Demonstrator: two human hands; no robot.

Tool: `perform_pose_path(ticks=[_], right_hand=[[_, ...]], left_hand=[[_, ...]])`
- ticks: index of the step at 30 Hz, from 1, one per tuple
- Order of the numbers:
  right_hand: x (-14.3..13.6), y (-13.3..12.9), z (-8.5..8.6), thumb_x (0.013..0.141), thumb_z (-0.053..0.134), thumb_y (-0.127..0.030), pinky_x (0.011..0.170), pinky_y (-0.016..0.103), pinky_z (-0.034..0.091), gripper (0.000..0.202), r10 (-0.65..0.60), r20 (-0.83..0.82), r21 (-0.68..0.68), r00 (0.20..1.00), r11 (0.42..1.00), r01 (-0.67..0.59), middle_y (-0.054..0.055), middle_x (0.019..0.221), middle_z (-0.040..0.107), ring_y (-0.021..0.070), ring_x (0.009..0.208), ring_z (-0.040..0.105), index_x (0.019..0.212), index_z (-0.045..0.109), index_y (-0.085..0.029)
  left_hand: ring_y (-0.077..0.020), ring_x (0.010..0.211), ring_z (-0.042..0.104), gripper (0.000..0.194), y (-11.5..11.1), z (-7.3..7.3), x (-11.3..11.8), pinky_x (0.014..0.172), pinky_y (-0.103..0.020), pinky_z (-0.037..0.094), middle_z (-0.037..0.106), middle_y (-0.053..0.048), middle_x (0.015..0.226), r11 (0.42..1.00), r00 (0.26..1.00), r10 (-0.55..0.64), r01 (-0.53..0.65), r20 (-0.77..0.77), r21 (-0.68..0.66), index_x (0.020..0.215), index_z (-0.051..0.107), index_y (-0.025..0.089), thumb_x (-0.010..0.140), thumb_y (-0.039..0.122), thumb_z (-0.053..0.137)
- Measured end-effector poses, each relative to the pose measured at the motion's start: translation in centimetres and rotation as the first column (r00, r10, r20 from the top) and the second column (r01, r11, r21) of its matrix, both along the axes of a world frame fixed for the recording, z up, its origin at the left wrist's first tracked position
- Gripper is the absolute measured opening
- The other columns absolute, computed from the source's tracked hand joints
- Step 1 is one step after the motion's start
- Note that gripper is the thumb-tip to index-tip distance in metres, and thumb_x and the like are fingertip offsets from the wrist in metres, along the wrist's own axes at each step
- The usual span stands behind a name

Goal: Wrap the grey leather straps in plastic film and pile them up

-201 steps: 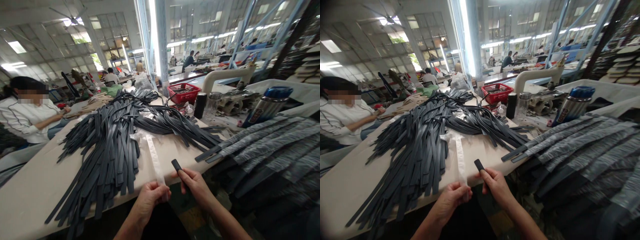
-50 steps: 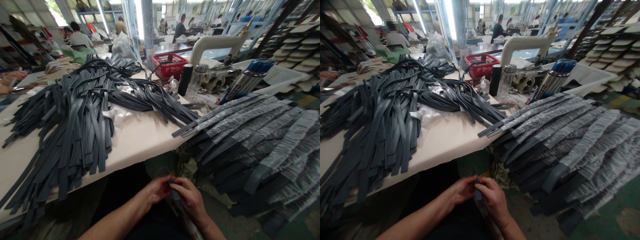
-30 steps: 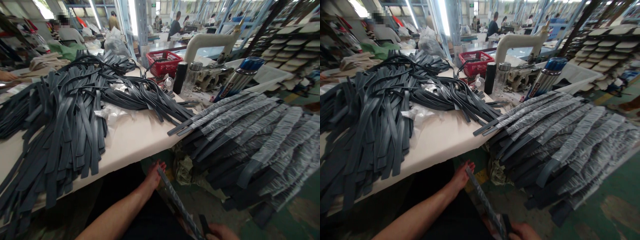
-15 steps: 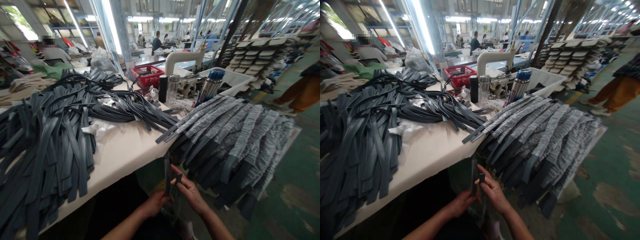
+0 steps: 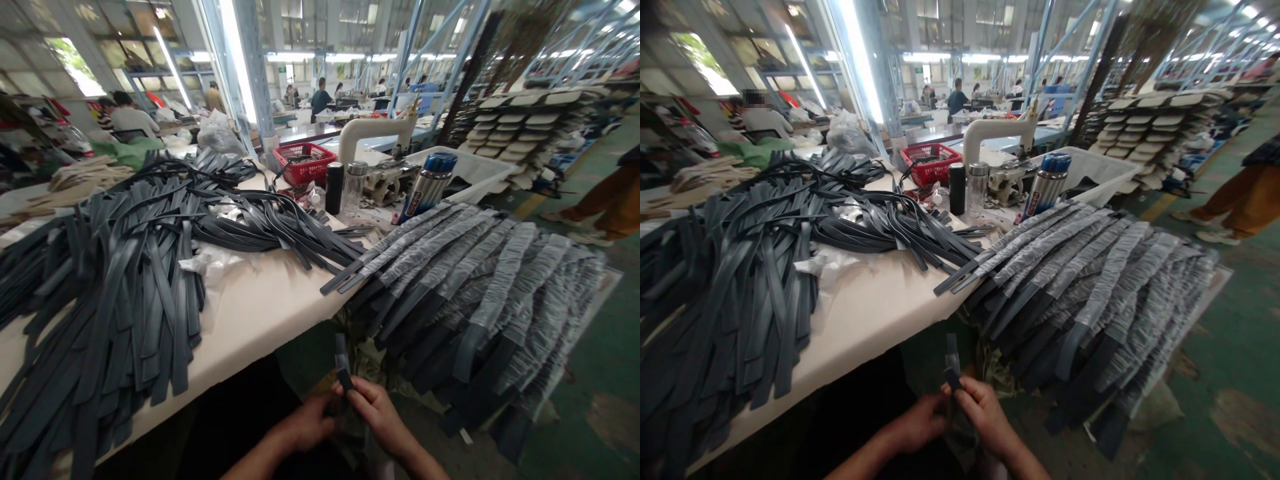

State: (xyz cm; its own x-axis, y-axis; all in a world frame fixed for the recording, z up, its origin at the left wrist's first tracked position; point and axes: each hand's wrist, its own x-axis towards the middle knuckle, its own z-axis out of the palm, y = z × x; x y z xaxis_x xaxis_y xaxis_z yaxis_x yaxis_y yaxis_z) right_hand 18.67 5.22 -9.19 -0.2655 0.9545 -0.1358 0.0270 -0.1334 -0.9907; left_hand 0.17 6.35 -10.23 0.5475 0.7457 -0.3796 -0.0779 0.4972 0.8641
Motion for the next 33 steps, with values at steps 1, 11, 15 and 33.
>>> perform_pose_path(ticks=[1,11,15,33], right_hand=[[0.0,-0.5,0.0,0.088,0.056,-0.051,0.088,0.038,0.050,0.039,0.001,0.008,0.005,1.000,1.000,-0.001,0.009,0.097,0.074,0.0274,0.094,0.066,0.096,0.075,-0.018],[-1.5,-1.1,-0.8,0.087,0.055,-0.054,0.090,0.039,0.050,0.044,-0.097,0.025,0.000,0.995,0.995,0.098,0.010,0.100,0.074,0.0285,0.095,0.065,0.101,0.074,-0.018],[-2.5,-0.2,-0.6,0.089,0.052,-0.054,0.089,0.040,0.053,0.048,-0.129,0.019,-0.007,0.992,0.992,0.129,0.009,0.103,0.074,0.0284,0.096,0.067,0.113,0.070,-0.017],[-3.5,0.0,0.5,0.090,0.051,-0.055,0.102,0.039,0.048,0.045,-0.268,0.107,0.080,0.958,0.962,0.260,0.011,0.123,0.066,0.0274,0.114,0.060,0.110,0.072,-0.021]], left_hand=[[-0.0291,0.112,0.057,0.044,0.1,0.2,0.0,0.103,-0.039,0.039,0.071,-0.004,0.108,1.000,0.999,0.018,-0.018,0.035,-0.002,0.108,0.071,0.023,0.068,0.039,0.079],[-0.0245,0.109,0.058,0.045,0.6,1.2,2.1,0.101,-0.033,0.040,0.069,-0.009,0.109,0.982,0.973,0.187,-0.188,0.133,-0.001,0.118,0.066,0.017,0.088,0.050,0.055],[-0.0245,0.114,0.056,0.041,1.1,2.3,2.3,0.101,-0.030,0.038,0.067,-0.008,0.114,0.959,0.971,0.237,-0.240,0.035,0.150,0.115,0.066,0.019,0.086,0.048,0.060],[-0.0216,0.101,0.058,0.039,0.9,2.4,2.8,0.093,-0.027,0.043,0.068,-0.005,0.106,0.878,0.904,0.427,-0.424,0.038,0.224,0.111,0.066,0.020,0.083,0.047,0.063]])
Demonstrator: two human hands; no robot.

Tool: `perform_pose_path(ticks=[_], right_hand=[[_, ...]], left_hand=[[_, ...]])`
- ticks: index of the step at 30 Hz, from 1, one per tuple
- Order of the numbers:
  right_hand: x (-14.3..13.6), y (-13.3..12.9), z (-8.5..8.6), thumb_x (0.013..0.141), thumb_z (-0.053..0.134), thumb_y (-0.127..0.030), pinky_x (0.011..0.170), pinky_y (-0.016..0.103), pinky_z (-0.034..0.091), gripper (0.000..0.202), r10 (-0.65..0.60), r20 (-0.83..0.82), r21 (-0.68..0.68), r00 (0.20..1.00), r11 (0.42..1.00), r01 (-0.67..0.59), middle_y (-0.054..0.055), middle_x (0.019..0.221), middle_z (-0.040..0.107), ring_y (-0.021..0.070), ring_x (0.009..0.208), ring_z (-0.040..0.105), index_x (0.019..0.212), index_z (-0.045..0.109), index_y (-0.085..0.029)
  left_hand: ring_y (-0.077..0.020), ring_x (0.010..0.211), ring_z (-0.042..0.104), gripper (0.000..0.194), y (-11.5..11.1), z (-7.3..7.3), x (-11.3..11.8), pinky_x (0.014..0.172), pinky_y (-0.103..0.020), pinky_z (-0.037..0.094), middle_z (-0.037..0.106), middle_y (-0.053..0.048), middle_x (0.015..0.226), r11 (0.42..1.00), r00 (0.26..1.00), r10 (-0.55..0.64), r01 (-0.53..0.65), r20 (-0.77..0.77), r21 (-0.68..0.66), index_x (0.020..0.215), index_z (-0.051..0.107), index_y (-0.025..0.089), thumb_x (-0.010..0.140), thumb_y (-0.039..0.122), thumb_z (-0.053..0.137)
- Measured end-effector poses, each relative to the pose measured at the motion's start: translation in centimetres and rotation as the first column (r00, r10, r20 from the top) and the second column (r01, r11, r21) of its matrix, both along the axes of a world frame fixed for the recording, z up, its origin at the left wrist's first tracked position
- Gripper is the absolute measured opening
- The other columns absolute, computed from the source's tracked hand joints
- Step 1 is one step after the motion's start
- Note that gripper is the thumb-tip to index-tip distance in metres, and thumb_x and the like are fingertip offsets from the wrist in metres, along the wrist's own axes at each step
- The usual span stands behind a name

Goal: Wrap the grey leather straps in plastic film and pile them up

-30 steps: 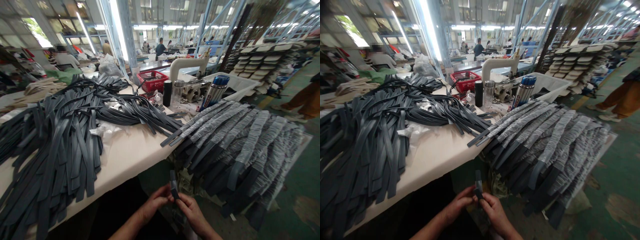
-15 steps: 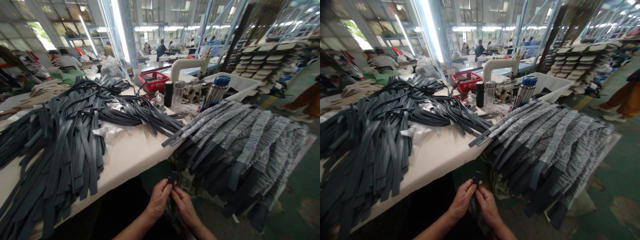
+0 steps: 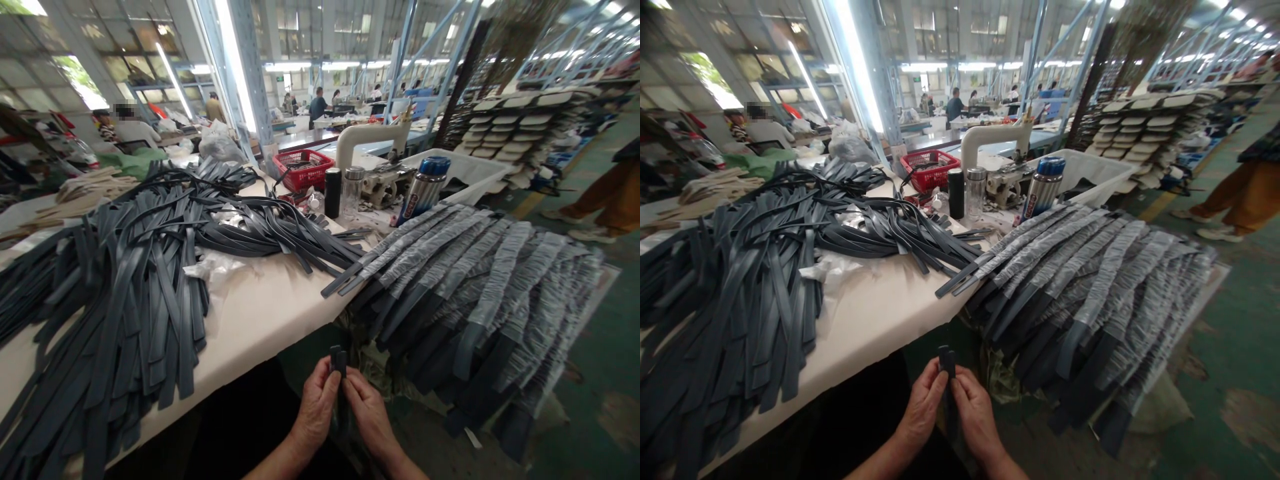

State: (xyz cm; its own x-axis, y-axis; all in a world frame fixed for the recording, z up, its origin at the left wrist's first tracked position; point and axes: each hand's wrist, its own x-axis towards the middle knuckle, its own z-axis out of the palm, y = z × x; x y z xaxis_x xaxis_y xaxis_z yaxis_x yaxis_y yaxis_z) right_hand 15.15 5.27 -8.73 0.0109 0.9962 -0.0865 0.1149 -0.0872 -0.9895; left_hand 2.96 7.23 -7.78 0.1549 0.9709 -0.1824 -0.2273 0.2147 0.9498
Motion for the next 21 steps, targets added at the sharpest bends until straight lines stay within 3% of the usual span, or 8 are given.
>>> perform_pose_path(ticks=[3,9,11,13,15,18,21], right_hand=[[-0.4,-0.2,-0.1,0.088,0.052,-0.058,0.103,0.040,0.047,0.046,-0.009,0.029,-0.006,1.000,1.000,0.009,0.012,0.121,0.067,0.0289,0.115,0.060,0.106,0.073,-0.021],[0.7,0.1,0.6,0.087,0.052,-0.058,0.096,0.041,0.051,0.045,0.041,0.097,-0.015,0.994,0.999,-0.039,0.011,0.105,0.073,0.0295,0.103,0.065,0.096,0.075,-0.021],[1.8,0.5,1.4,0.088,0.052,-0.056,0.098,0.043,0.049,0.042,0.004,0.137,0.002,0.991,1.000,-0.004,0.012,0.104,0.072,0.0297,0.104,0.064,0.092,0.074,-0.021],[2.6,1.1,2.6,0.088,0.052,-0.054,0.105,0.046,0.042,0.040,-0.053,0.162,0.061,0.985,0.997,0.043,0.012,0.120,0.066,0.0303,0.116,0.057,0.101,0.071,-0.022],[2.8,1.7,3.9,0.087,0.055,-0.054,0.110,0.047,0.038,0.040,0.021,0.131,0.112,0.991,0.993,-0.035,0.011,0.132,0.059,0.0296,0.125,0.051,0.110,0.069,-0.024],[1.7,2.5,5.7,0.088,0.054,-0.055,0.114,0.049,0.031,0.039,0.208,0.020,0.127,0.978,0.970,-0.209,0.009,0.120,0.069,0.0288,0.120,0.057,0.104,0.074,-0.024],[0.2,2.9,7.1,0.089,0.054,-0.054,0.117,0.053,0.021,0.039,0.185,-0.081,0.099,0.979,0.979,-0.177,0.008,0.106,0.075,0.0292,0.114,0.061,0.094,0.076,-0.023]], left_hand=[[-0.0230,0.108,0.056,0.039,0.0,-0.4,0.0,0.098,-0.027,0.040,0.067,-0.005,0.113,1.000,0.996,-0.026,0.027,-0.083,0.015,0.114,0.066,0.023,0.083,0.046,0.064],[-0.0231,0.086,0.059,0.039,0.1,-0.2,-0.6,0.080,-0.029,0.044,0.066,-0.006,0.089,0.996,0.963,-0.072,0.084,-0.261,0.036,0.095,0.071,0.019,0.088,0.051,0.052],[-0.0240,0.089,0.059,0.038,0.4,0.6,-1.1,0.082,-0.029,0.044,0.067,-0.007,0.091,0.995,0.951,-0.047,0.071,-0.305,0.068,0.094,0.071,0.019,0.089,0.051,0.051],[-0.0251,0.093,0.059,0.035,0.6,1.5,-1.5,0.086,-0.030,0.042,0.068,-0.007,0.094,0.987,0.926,-0.041,0.095,-0.376,0.128,0.092,0.072,0.021,0.090,0.048,0.050],[-0.0268,0.100,0.059,0.030,0.8,2.4,-1.6,0.095,-0.033,0.039,0.069,-0.008,0.099,0.967,0.905,-0.069,0.164,-0.420,0.194,0.095,0.073,0.023,0.090,0.045,0.053],[-0.0287,0.115,0.054,0.030,0.7,3.4,-1.4,0.106,-0.036,0.033,0.068,-0.009,0.116,0.947,0.921,-0.099,0.203,-0.377,0.248,0.110,0.070,0.024,0.088,0.040,0.057],[-0.0278,0.121,0.052,0.035,0.2,4.2,-1.4,0.108,-0.035,0.033,0.064,-0.008,0.124,0.954,0.946,-0.109,0.185,-0.305,0.234,0.120,0.064,0.023,0.089,0.037,0.056]])
